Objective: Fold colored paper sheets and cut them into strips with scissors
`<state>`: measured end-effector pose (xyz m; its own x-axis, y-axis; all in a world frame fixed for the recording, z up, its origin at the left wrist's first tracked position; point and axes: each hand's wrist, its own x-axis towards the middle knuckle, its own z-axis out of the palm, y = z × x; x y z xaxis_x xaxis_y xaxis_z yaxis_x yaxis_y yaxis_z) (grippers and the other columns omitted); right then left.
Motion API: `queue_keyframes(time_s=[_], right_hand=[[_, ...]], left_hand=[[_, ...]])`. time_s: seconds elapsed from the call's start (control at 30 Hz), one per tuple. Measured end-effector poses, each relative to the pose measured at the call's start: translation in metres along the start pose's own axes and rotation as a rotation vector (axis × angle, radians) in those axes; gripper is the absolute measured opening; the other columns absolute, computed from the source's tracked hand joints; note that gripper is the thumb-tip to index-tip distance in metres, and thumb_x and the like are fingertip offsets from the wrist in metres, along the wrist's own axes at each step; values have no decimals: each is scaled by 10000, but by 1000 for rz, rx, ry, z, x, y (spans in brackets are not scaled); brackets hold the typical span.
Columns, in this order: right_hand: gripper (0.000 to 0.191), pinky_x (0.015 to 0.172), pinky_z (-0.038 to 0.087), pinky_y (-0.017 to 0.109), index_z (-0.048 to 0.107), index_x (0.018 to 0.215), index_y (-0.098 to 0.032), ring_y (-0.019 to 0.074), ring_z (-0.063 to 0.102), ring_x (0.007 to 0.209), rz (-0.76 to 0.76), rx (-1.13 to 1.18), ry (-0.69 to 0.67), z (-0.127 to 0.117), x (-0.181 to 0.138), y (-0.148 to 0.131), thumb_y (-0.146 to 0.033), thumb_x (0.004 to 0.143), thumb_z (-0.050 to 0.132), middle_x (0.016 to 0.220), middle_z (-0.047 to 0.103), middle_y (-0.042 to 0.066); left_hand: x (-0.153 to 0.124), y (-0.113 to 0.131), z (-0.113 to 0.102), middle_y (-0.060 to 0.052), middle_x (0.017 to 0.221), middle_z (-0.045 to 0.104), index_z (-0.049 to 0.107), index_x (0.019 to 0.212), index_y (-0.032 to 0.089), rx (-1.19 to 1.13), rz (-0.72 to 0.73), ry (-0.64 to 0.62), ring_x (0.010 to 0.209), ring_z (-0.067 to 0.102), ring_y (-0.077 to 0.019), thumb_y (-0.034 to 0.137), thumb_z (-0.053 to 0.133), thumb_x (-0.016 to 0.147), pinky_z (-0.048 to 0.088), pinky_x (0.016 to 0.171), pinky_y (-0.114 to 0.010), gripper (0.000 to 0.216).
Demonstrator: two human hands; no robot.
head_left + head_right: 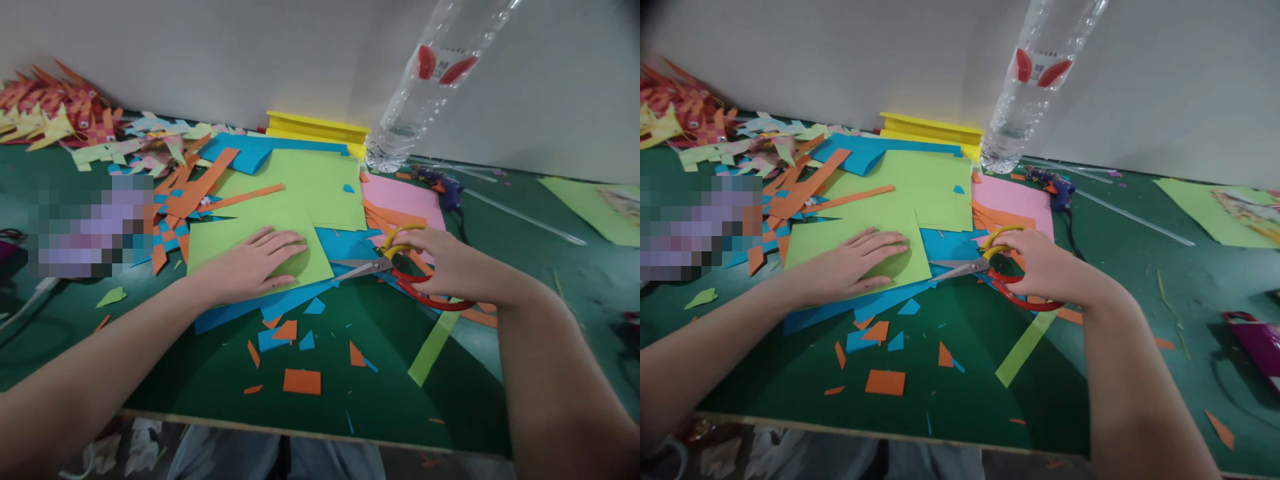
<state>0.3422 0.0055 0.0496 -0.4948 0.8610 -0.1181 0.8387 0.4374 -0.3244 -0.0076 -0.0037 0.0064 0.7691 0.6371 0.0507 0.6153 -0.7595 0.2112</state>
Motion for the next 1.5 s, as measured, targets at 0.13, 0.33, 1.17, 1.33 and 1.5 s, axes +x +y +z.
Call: queue_keyframes(time_s=[0.13, 0.33, 1.17, 1.33, 1.5], right_hand=[[501, 947, 497, 473, 635, 1122, -259, 306, 562, 1184, -5, 8, -16, 2, 1, 4, -227, 623, 618, 1286, 627, 58], [532, 964, 486, 475, 612, 1160, -264, 302, 537, 1223, 23, 13, -29, 3, 0, 5, -229, 630, 624, 1311, 612, 51], [466, 964, 448, 493, 633, 1131, -284, 315, 585, 1149, -197, -25, 52, 15, 6, -16, -281, 673, 719, 1255, 644, 59], [417, 989, 427, 516, 645, 1090, -285, 309, 592, 1124, -163, 5, 48, 17, 7, -20, -306, 678, 704, 1215, 653, 49], [416, 979, 437, 509, 643, 1087, -274, 300, 603, 1082, -152, 35, 17, 17, 5, -19, -302, 675, 693, 1189, 656, 57]], left_hand=[[0, 0, 1, -93, 1551, 372, 385, 1455, 184, 7, -1, 7, 1438, 320, -225, 543, 296, 1020, 119, 1229, -442, 571], [0, 1, 0, -97, 1548, 378, 392, 1450, 180, 9, 2, -1, 1437, 318, -224, 548, 289, 1020, 123, 1227, -436, 575], [1, -3, 1, -49, 1549, 400, 407, 1458, 235, -29, 36, 1, 1449, 318, -192, 473, 346, 1032, 98, 1235, -431, 491], [2, -3, 2, 10, 1556, 391, 395, 1458, 271, -57, 78, -22, 1472, 261, -136, 377, 334, 1055, 73, 1234, -392, 421], [2, -5, 4, 20, 1553, 394, 400, 1453, 261, -71, 130, -27, 1472, 253, -107, 332, 272, 1071, 54, 1229, -367, 409]])
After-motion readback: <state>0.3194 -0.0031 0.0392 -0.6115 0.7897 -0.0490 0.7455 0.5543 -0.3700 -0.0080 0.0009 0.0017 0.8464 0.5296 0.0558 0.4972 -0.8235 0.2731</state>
